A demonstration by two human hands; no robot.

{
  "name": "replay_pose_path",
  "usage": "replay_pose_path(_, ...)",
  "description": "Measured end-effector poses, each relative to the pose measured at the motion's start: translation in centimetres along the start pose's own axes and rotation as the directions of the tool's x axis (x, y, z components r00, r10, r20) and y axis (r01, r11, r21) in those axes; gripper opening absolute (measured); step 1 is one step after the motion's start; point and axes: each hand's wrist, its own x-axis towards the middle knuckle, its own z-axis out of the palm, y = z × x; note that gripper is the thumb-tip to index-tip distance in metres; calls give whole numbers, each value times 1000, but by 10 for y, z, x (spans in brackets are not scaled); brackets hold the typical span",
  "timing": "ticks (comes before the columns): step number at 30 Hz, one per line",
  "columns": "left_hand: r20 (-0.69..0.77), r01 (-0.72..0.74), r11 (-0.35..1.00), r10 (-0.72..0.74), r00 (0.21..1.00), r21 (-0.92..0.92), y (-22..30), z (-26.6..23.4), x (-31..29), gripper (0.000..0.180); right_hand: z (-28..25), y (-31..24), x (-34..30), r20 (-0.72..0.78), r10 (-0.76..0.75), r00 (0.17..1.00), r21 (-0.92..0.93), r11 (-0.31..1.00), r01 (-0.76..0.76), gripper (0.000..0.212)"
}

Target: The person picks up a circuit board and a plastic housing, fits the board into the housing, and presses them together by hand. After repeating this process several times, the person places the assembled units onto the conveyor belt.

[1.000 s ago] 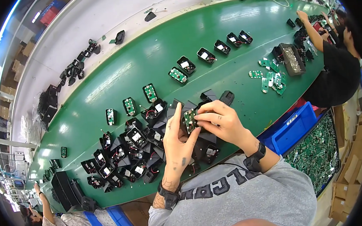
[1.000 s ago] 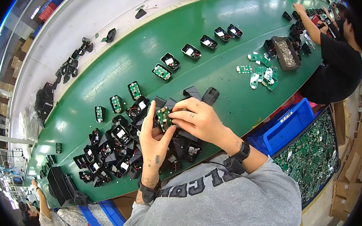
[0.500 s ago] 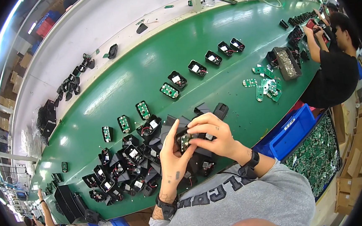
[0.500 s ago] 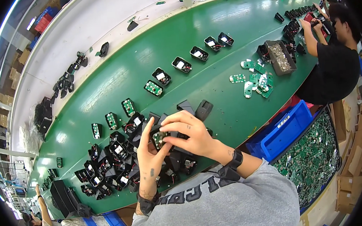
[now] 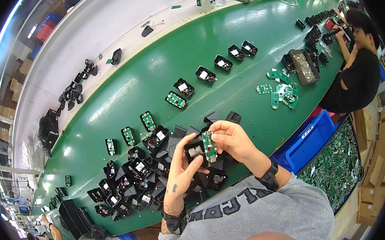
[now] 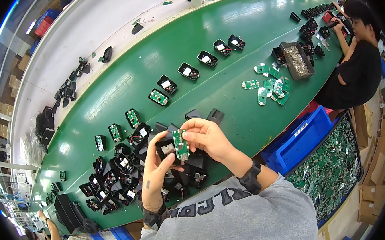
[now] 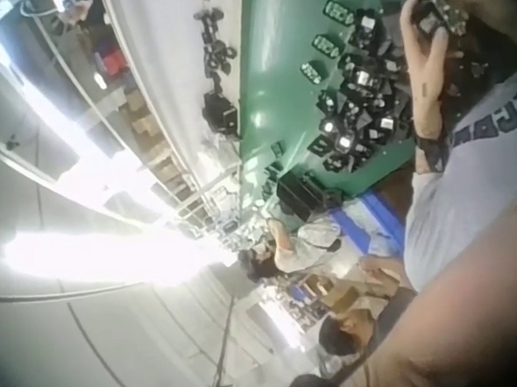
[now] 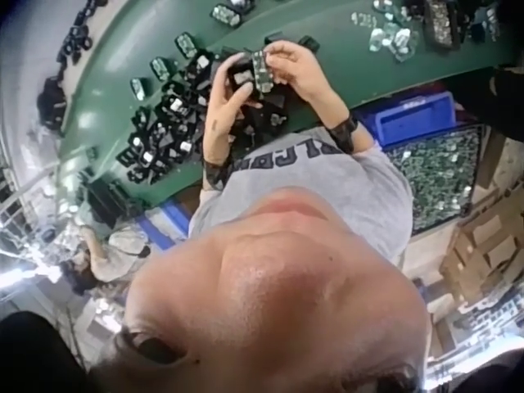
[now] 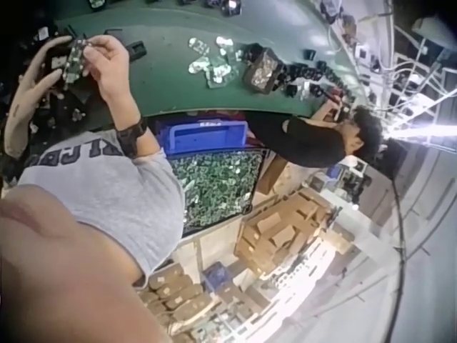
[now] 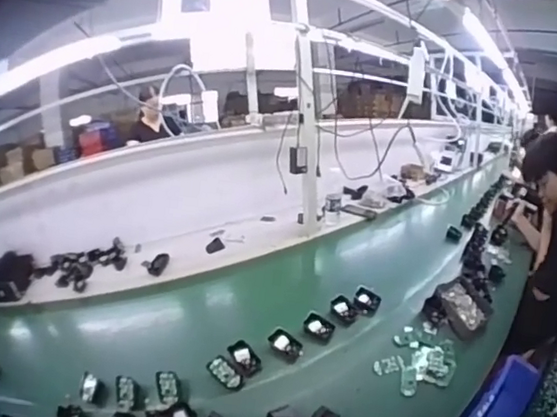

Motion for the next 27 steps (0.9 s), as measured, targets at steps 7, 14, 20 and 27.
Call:
replay_pose_path(7,-254,-102,859,259,932,502,-9,13,5,52,22,-3,-6,-29,-155,988,-344,929,136,22)
replay_pose_path(14,-117,-112,992,118,986,53,4,10,5,57,35,-9,-10,-4,-361,933,-637,719,276,27)
replay_pose_path(20,-43,-141,981,148,988,133,-5,9,-4,75,42,-8,-5,-38,-342,939,-676,701,228,26)
replay_pose_path(27,-59,-223,969,230,971,103,-9,16,-12,70,44,-1,-3,36,-413,910,-646,685,336,36)
